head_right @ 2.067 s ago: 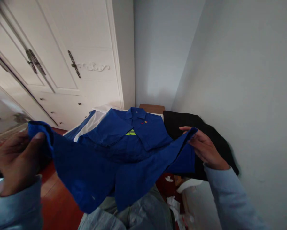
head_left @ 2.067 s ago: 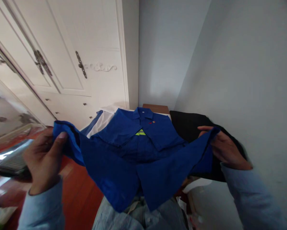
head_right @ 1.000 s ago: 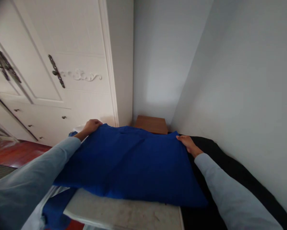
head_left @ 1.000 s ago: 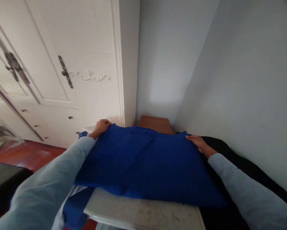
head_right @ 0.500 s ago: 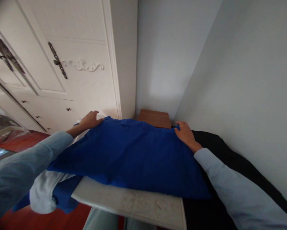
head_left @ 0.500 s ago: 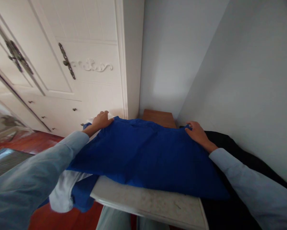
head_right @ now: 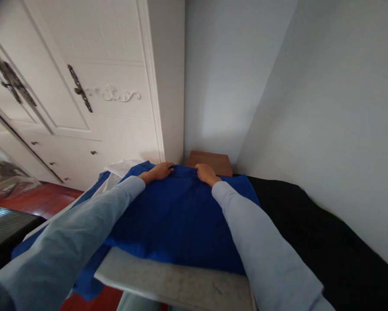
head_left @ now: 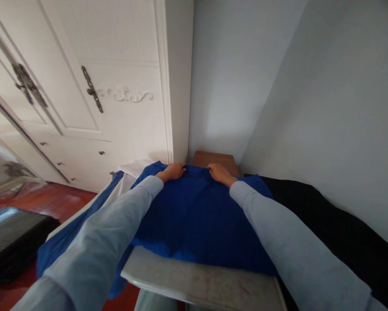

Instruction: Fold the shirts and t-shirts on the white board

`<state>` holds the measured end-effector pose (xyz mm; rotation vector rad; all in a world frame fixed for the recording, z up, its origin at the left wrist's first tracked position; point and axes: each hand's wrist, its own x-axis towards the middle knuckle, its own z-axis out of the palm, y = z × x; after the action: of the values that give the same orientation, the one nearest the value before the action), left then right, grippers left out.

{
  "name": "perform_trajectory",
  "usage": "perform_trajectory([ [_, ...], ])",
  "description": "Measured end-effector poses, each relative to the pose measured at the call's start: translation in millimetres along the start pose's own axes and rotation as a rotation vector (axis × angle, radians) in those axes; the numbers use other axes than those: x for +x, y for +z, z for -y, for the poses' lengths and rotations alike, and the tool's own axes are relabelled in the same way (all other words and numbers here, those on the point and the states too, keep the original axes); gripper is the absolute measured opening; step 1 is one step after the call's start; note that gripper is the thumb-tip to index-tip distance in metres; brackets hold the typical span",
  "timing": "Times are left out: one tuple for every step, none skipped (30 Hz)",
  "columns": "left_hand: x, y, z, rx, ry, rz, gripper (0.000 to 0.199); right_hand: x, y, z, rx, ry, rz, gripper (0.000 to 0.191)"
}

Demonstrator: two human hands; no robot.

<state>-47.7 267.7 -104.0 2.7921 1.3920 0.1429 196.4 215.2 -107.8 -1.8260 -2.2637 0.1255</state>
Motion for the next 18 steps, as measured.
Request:
perform_trajectory([
  [3,-1.7,5,-0.006,-0.002,-0.005,0.033,0,0,-5,0.007,0.012,-0.014,0.025],
  [5,-4.4,9,-0.010,-0.007,-0.013,0.031,-1,-2,-9,0.013,0.019,-0.034,0.024],
  [7,-7.6,12,-0.013,-0.015,-0.026,0.030,-1,-4,-13,0.018,0.024,-0.057,0.023],
  [8,-10.7,13,-0.015,-0.027,-0.047,0.028,-2,-6,-16,0.020,0.029,-0.085,0.024],
  [10,-13.3,12,-0.013,-0.045,-0.076,0.027,-2,-8,-19,0.019,0.037,-0.114,0.025],
  [11,-15.0,10,-0.010,-0.072,-0.111,0.028,-3,-9,-21,0.015,0.048,-0.141,0.027],
  [12,-15.5,5,-0.003,-0.106,-0.150,0.030,-3,-10,-22,0.009,0.061,-0.163,0.029],
  [13,-14.8,-1,0.005,-0.145,-0.189,0.034,-3,-9,-23,0.001,0.073,-0.176,0.031],
  [12,-13.1,-8,0.011,-0.185,-0.228,0.037,-4,-6,-23,-0.008,0.081,-0.181,0.032],
  [11,-10.5,-15,0.011,-0.219,-0.264,0.039,-5,-3,-23,-0.016,0.084,-0.178,0.032],
  [9,-7.4,-23,0.005,-0.242,-0.294,0.040,-6,1,-21,-0.023,0.083,-0.173,0.033],
  [6,-4.1,-30,-0.006,-0.250,-0.312,0.040,-8,5,-19,-0.027,0.080,-0.169,0.033],
  [2,-0.9,-37,-0.020,-0.237,-0.316,0.041,-11,9,-16,-0.029,0.076,-0.168,0.034],
  [-3,2.1,-42,-0.032,-0.199,-0.303,0.043,-14,12,-13,-0.029,0.073,-0.173,0.035],
  [-8,4.9,-46,-0.035,-0.136,-0.275,0.046,-17,15,-9,-0.027,0.071,-0.184,0.037],
  [-14,7.3,-49,-0.026,-0.054,-0.235,0.051,-20,16,-4,-0.022,0.062,-0.199,0.038],
  [-19,9.5,-51,-0.009,0.031,-0.192,0.056,-24,17,1,-0.017,0.038,-0.213,0.038],
  [-25,11.6,-51,0.014,0.101,-0.148,0.061,-28,18,5,-0.014,-0.009,-0.221,0.040],
])
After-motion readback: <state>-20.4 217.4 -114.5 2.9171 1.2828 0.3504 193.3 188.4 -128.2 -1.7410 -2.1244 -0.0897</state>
